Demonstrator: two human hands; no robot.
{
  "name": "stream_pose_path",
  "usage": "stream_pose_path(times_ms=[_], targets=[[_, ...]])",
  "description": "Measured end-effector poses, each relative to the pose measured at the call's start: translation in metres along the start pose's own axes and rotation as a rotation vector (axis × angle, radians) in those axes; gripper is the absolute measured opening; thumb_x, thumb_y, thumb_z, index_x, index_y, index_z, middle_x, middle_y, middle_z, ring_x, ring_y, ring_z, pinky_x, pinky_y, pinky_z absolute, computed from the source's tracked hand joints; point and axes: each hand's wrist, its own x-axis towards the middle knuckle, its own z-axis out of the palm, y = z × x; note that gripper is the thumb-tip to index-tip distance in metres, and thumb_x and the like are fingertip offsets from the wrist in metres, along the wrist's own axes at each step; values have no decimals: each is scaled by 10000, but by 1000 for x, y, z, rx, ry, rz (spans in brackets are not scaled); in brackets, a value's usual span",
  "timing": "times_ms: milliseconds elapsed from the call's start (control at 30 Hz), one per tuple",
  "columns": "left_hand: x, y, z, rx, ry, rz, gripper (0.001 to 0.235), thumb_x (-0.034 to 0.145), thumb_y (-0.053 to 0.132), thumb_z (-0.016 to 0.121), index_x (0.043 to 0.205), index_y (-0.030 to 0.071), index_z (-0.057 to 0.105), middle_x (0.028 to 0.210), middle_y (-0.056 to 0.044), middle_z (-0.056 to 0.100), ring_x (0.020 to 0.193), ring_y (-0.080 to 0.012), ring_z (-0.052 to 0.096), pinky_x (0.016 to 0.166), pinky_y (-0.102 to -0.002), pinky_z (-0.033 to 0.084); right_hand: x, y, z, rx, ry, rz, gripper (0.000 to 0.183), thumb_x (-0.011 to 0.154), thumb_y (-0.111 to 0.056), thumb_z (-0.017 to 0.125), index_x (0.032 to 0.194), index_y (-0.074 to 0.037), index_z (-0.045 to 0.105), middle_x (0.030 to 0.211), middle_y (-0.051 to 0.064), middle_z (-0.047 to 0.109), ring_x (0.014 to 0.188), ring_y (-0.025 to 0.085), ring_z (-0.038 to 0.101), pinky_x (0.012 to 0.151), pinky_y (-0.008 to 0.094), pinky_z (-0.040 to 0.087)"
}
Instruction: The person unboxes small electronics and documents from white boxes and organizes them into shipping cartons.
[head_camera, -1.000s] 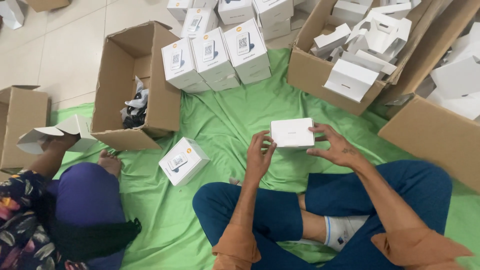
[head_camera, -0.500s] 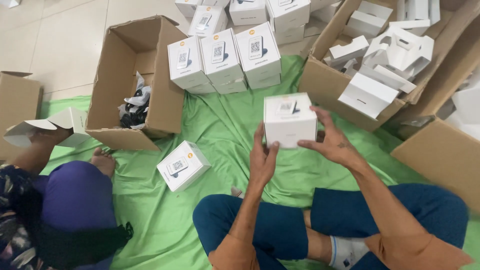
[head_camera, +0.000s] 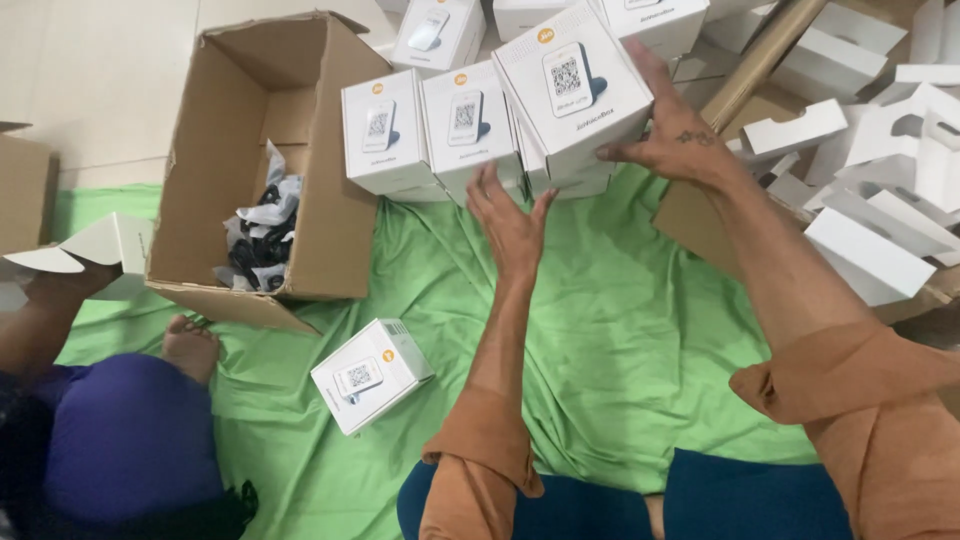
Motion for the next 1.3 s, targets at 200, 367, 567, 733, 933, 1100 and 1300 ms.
stream_pose_path(times_ms=[200, 367, 567, 733, 933, 1100, 1300], targets=[[57, 9, -30, 548, 56, 367, 1198, 445, 432, 990, 1457, 122, 430, 1493, -139, 412, 1384, -420, 383, 1129, -612, 246, -16, 7, 38, 109, 13, 268, 1126, 813, -236, 921, 1640, -144, 161, 1545, 234, 506, 1453, 392, 481, 1154, 509, 448], [76, -27, -21, 685, -92, 513, 954, 589, 361, 954, 1422, 141, 544, 1477, -42, 508, 1366, -309, 444, 1192, -626, 237, -38, -8, 71, 101, 147, 170, 1054, 848, -145, 889, 1619, -105, 173, 1553, 274, 490, 1420, 418, 515, 1101, 493, 514], [78, -19, -22, 722, -134, 549, 817, 658, 371, 930, 1362, 100, 614, 1424, -36, 551, 1301, -299, 486, 1186, -612, 293, -46, -15, 89, -4, 295, 113, 980, 898, -50, 808, 1636, -98, 164, 1541, 282, 515, 1385, 420, 579, 1020, 450, 582], [73, -6, -18, 704, -105, 520, 867, 601, 408, 937, 1343, 96, 613, 1403, -57, 552, 1283, -316, 483, 1130, -638, 314, -43, -24, 84, -133, 289, 98, 1051, 894, -121, 877, 1638, -50, 139, 1503, 299, 518, 1346, 421, 591, 1095, 491, 522], [57, -10, -5, 488, -107, 478, 863, 642, 268, 951, 1382, 27, 579, 1449, -73, 539, 1415, -330, 428, 1209, -548, 312, -47, -18, 79, -13, 289, 161, 600, 1001, -295, 829, 1369, 60, 514, 1193, 241, 717, 1118, 336, 752, 929, 435, 617], [46, -11, -9, 286, -54, 428, 846, 643, 293, 962, 1284, -75, 552, 1504, -201, 449, 1419, -396, 380, 1187, -532, 297, -38, -37, 86, -184, 411, 260, 505, 892, -354, 849, 1095, 73, 670, 915, 222, 714, 725, 335, 693, 662, 461, 538], [-6, -30, -94, 71, -243, 425, 427, 853, 192, 854, 1222, 75, 675, 1493, -149, 527, 1403, -378, 453, 1176, -487, 394, -75, -40, 101, -429, 534, 103, 536, 948, -258, 878, 1207, 48, 522, 1165, 224, 580, 1018, 377, 632, 852, 477, 510]])
